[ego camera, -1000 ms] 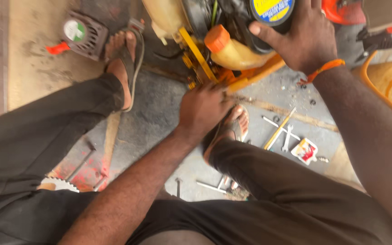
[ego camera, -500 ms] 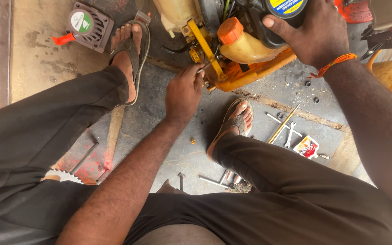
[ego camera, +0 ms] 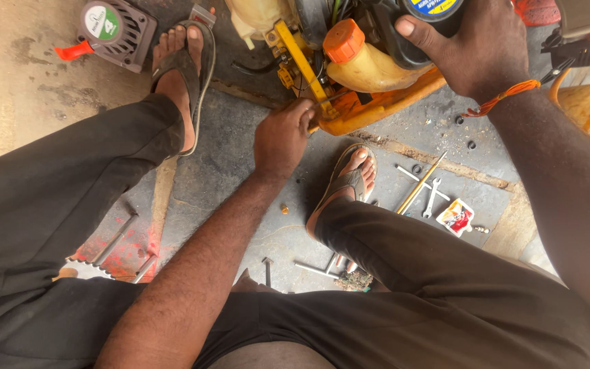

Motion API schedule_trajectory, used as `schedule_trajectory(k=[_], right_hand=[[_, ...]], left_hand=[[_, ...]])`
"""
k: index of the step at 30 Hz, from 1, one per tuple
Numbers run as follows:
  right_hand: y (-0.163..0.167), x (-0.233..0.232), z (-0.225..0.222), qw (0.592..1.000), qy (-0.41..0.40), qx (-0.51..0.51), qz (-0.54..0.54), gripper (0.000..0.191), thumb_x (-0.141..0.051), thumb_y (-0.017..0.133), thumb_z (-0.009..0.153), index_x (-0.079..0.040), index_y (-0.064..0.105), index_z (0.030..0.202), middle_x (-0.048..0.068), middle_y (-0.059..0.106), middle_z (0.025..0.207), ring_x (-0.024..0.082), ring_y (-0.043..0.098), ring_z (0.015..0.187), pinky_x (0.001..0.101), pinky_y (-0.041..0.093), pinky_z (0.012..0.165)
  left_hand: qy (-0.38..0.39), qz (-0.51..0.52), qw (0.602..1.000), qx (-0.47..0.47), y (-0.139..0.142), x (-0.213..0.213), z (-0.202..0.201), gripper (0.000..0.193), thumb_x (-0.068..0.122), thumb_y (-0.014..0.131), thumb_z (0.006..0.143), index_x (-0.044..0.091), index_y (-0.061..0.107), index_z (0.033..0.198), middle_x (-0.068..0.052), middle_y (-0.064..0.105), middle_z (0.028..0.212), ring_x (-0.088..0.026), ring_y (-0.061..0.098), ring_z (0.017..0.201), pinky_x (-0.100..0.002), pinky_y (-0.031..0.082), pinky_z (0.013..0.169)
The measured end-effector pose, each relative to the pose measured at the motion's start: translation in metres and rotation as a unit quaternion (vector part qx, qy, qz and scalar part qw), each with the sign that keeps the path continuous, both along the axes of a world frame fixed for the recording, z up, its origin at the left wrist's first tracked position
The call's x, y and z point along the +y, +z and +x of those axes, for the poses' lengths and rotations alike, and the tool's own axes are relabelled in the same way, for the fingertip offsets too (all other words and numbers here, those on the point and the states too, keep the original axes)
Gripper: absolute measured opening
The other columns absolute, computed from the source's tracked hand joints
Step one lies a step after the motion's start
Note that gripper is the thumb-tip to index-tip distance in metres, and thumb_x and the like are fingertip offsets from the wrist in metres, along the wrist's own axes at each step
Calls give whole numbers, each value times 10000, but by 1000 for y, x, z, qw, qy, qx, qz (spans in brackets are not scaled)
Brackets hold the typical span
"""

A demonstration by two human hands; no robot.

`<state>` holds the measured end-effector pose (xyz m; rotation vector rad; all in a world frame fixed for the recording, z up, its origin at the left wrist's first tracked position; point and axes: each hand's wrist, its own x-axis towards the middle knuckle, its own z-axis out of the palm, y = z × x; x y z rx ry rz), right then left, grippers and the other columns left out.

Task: The person is working on a small engine, using a screwdriver to adjust components near the fuel tank and carburetor area. They repeatedly tighten and loosen screws while holding the engine steady with the other hand.

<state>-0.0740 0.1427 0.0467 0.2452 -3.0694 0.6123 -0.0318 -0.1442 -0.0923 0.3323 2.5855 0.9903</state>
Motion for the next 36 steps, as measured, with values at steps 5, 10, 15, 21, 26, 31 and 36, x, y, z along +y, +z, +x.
schedule_trajectory(k=[5, 10, 15, 21, 26, 31, 36], right_hand=[[-2, 2, 0, 1000, -14, -15, 12, 794, -693, 629, 1075, 40, 591, 1375, 282, 690, 1144, 437, 688, 1115, 576, 549, 917], [-3, 2, 0, 999, -23, -34, 27, 769, -670, 624, 1056, 26, 593, 1380, 264, 699, 1181, 419, 697, 1151, 558, 559, 955], [1, -2, 1, 1000, -20, -7, 5, 793, -693, 677, 1091, 40, 572, 1376, 275, 686, 1187, 438, 680, 1133, 569, 538, 923], [2, -3, -1, 1000, -9, 14, 21, 789, -651, 652, 1080, 74, 544, 1371, 308, 649, 1267, 478, 636, 1187, 602, 506, 946], [3, -1, -1, 1000, -24, -2, 9, 810, -692, 656, 1066, 37, 544, 1401, 295, 646, 1239, 462, 638, 1188, 600, 503, 959], [4, -2, 1, 999, -42, -25, -12, 776, -709, 671, 1038, 9, 613, 1325, 268, 697, 1145, 439, 677, 1121, 574, 530, 953], [3, 0, 1, 999, -11, 50, 4, 759, -623, 668, 1055, 95, 615, 1294, 307, 697, 1159, 473, 673, 1089, 577, 521, 883]], left_hand=[[41, 46, 994, 86, -6, -6, 4, 161, 188, 649, 1012, 114, 712, 1140, -57, 773, 963, -223, 761, 865, -353, 613, 691], [38, 73, 991, 104, -12, -3, 6, 170, 183, 646, 1010, 125, 701, 1160, -56, 767, 1034, -216, 764, 899, -321, 633, 714], [45, 61, 993, 92, -9, 5, 9, 131, 167, 676, 994, 114, 713, 1109, -57, 775, 978, -231, 760, 857, -344, 613, 675], [2, 8, 996, 88, 5, 8, 0, 75, 141, 650, 997, 93, 674, 1050, -77, 751, 952, -243, 760, 833, -341, 623, 670], [-21, -15, 994, 105, 23, 14, 6, 92, 137, 675, 977, 67, 659, 1036, -129, 721, 917, -288, 737, 831, -389, 613, 666], [-33, 42, 985, 162, 42, 34, 3, 88, 96, 671, 969, 41, 646, 1034, -132, 719, 968, -279, 729, 857, -379, 613, 700], [-34, 27, 975, 216, 61, 61, 7, 143, 106, 678, 952, -2, 646, 1041, -162, 707, 924, -315, 716, 809, -385, 611, 674]])
